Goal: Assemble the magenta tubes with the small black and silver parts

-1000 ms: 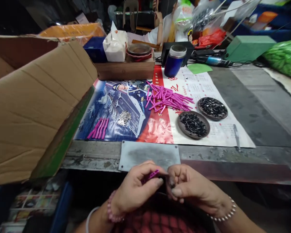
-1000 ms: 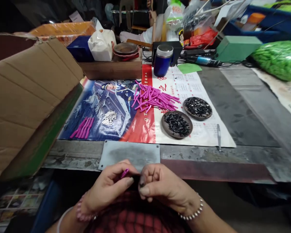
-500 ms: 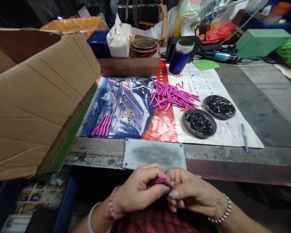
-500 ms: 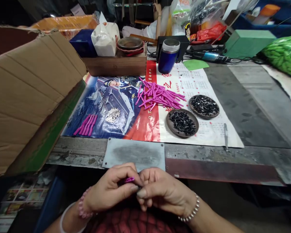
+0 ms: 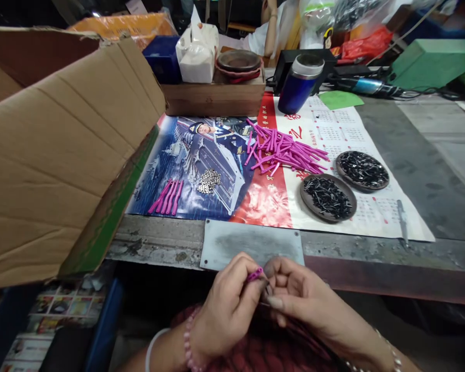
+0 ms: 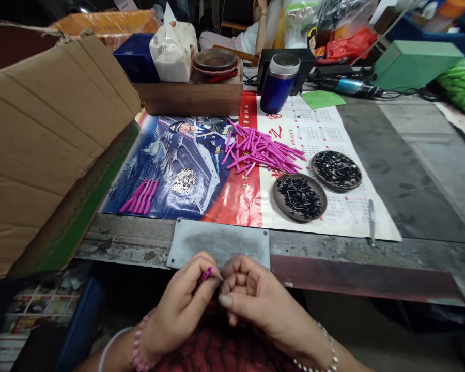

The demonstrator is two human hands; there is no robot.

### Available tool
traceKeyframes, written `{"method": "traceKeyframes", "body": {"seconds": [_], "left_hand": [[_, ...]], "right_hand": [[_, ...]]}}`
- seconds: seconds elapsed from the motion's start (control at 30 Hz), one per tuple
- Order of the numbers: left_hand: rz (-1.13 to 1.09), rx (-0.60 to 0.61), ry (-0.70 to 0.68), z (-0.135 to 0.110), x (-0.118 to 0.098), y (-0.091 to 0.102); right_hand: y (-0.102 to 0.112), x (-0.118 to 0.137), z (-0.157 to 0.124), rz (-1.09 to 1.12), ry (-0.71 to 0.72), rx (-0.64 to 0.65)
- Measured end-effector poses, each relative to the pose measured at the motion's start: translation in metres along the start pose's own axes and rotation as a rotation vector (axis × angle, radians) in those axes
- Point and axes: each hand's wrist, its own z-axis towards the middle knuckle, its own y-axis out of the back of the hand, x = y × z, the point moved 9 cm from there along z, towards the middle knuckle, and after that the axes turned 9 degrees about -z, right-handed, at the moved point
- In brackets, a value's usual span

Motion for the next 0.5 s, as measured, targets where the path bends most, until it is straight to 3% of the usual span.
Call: {"method": "traceKeyframes", "body": {"seconds": [0.1, 0.17, 0.23, 0.33, 0.5], "left_hand": [[-0.153, -0.096, 0.197, -0.001, 0.016, 0.004], [-0.273, -0.124, 0.302, -0.003, 0.026, 0.003], [-0.391, -0.140, 0.364, -0.002, 0.032, -0.001], [-0.572, -0.150, 0.443, -0.001, 0.039, -0.009], [-0.844, -0.127, 0.631, -0.004, 0.046, -0.023]], "right_hand": [[0.015, 0.041, -0.020, -0.615, 0.454, -0.332], [0.000, 0.064, -0.045, -1.027, 0.823, -0.519], [-0.020, 0.069, -0.058, -1.287, 1.059, -0.597], [-0.035, 0.066, -0.054, -1.427, 1.133, -0.573], [-0.037, 0.058, -0.048, -1.427, 1.146, -0.477]]}}
